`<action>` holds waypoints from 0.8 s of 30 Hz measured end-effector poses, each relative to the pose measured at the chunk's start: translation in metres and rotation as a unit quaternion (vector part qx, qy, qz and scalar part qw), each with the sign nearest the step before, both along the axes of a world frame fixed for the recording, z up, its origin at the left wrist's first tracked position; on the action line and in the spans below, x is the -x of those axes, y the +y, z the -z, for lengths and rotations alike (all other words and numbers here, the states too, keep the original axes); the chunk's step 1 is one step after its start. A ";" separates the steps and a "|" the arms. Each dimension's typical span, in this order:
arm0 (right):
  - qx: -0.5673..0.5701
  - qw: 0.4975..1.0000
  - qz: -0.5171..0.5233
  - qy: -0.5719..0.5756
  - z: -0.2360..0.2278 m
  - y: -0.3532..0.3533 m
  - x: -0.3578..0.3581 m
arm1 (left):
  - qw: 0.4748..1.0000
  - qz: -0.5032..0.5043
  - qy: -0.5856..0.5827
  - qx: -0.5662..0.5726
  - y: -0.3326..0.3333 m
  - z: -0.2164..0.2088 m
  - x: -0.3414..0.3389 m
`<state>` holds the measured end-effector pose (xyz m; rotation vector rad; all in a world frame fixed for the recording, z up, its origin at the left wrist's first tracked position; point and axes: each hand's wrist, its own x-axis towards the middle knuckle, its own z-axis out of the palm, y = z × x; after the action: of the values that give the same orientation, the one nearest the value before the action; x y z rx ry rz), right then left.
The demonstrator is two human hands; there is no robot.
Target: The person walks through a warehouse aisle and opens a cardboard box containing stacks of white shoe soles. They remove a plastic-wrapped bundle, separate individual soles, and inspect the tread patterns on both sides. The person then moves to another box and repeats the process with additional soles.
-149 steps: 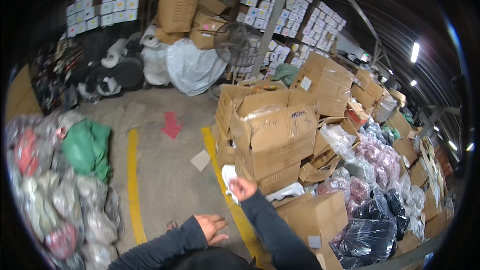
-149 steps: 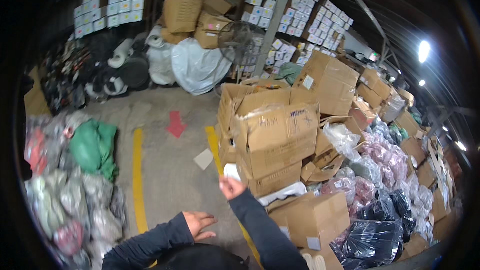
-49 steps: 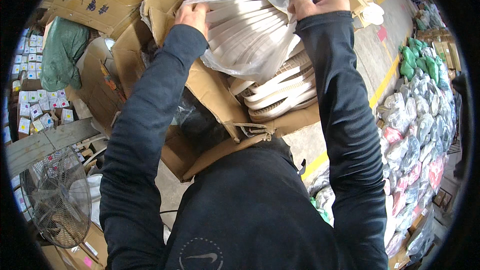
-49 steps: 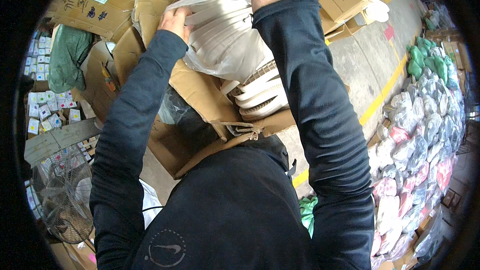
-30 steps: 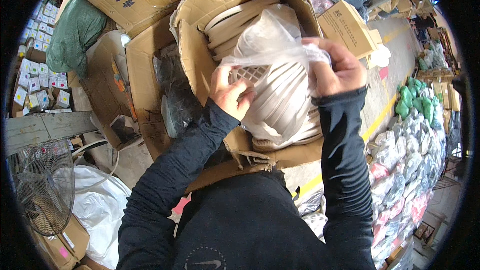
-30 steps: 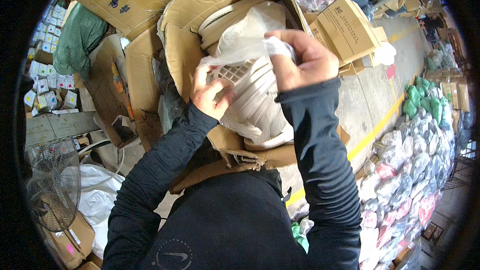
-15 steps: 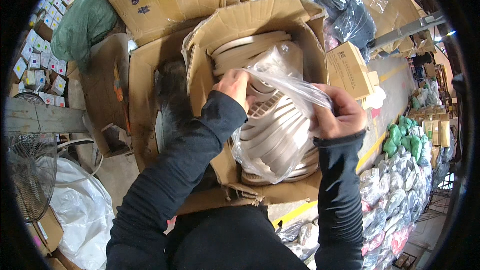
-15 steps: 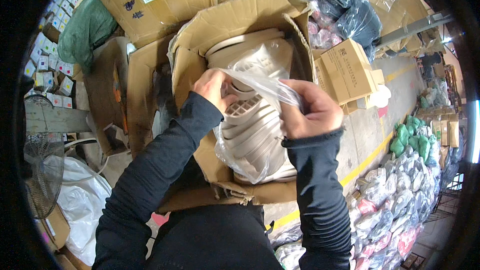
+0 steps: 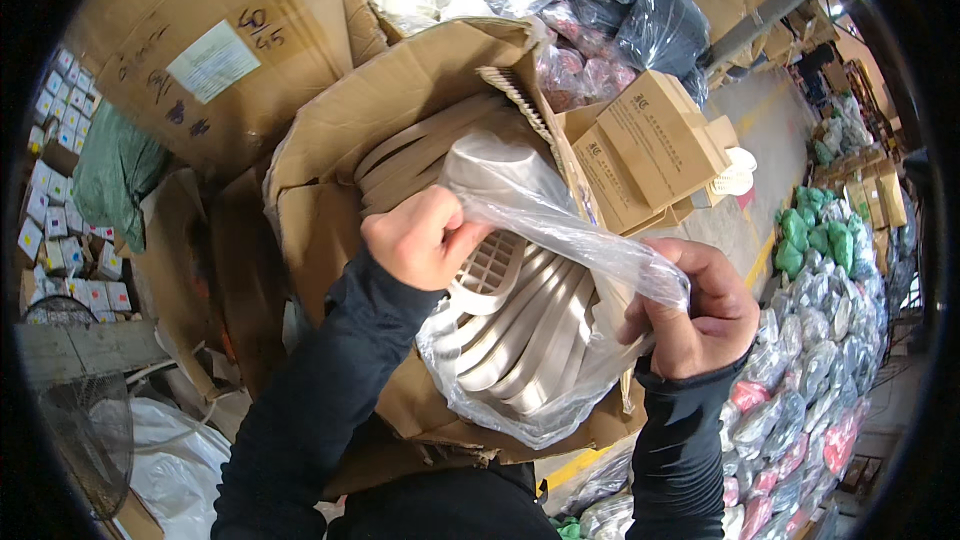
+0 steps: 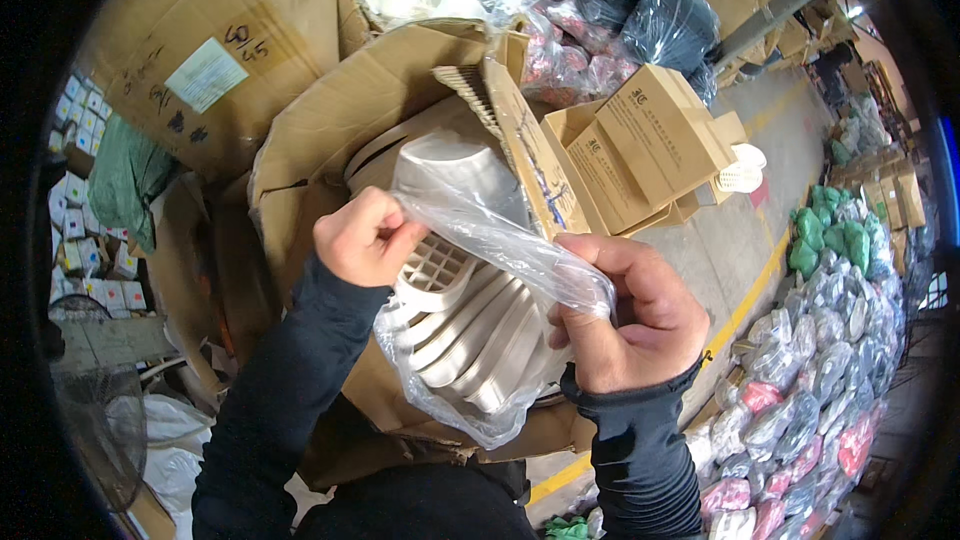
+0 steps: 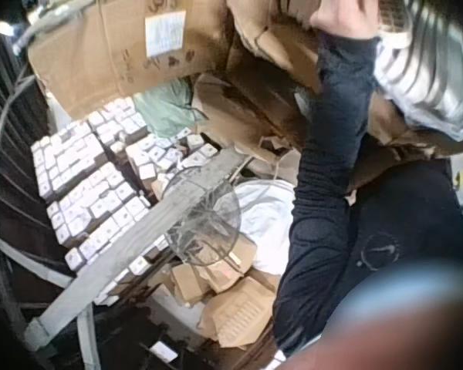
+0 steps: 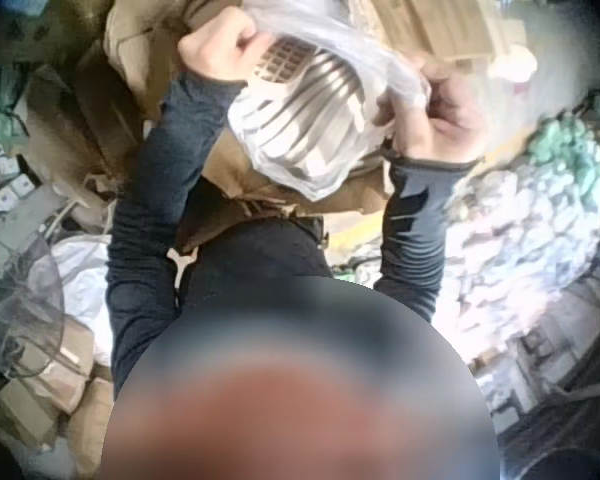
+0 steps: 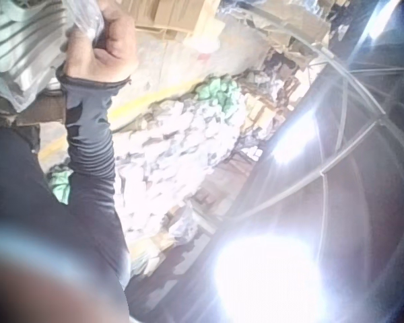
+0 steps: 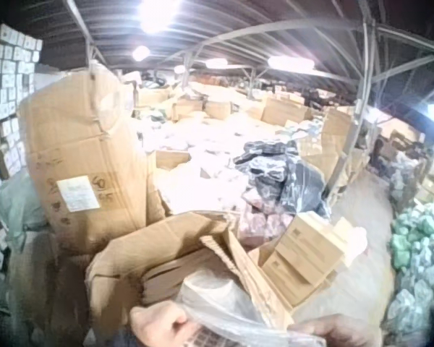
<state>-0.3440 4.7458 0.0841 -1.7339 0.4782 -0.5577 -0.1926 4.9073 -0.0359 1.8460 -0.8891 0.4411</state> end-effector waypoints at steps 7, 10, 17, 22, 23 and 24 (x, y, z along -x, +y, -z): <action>-0.024 0.995 -0.014 0.096 0.020 -0.043 -0.004 | 0.987 -0.032 0.156 -0.037 -0.007 -0.010 0.013; 0.233 0.968 -0.061 0.074 -0.001 -0.038 0.013 | 0.996 0.028 0.019 -0.083 -0.017 -0.013 0.011; 0.302 0.941 -0.152 0.024 0.045 0.031 0.018 | 0.994 0.057 0.010 -0.095 -0.042 -0.025 0.003; 0.300 0.946 -0.106 0.057 0.124 0.014 0.015 | 0.978 0.077 -0.058 -0.184 -0.043 -0.028 0.003; 0.279 0.954 -0.109 0.026 0.130 0.009 0.017 | 0.976 0.088 -0.079 -0.180 -0.045 -0.027 0.002; 0.270 0.955 -0.117 0.026 0.131 0.007 0.022 | 0.974 0.098 -0.098 -0.176 -0.046 -0.026 0.002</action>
<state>-0.3658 4.7530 -0.0473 -2.2942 0.1517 -0.4986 -0.1942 4.8611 -0.0098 2.0298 -1.3428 0.3629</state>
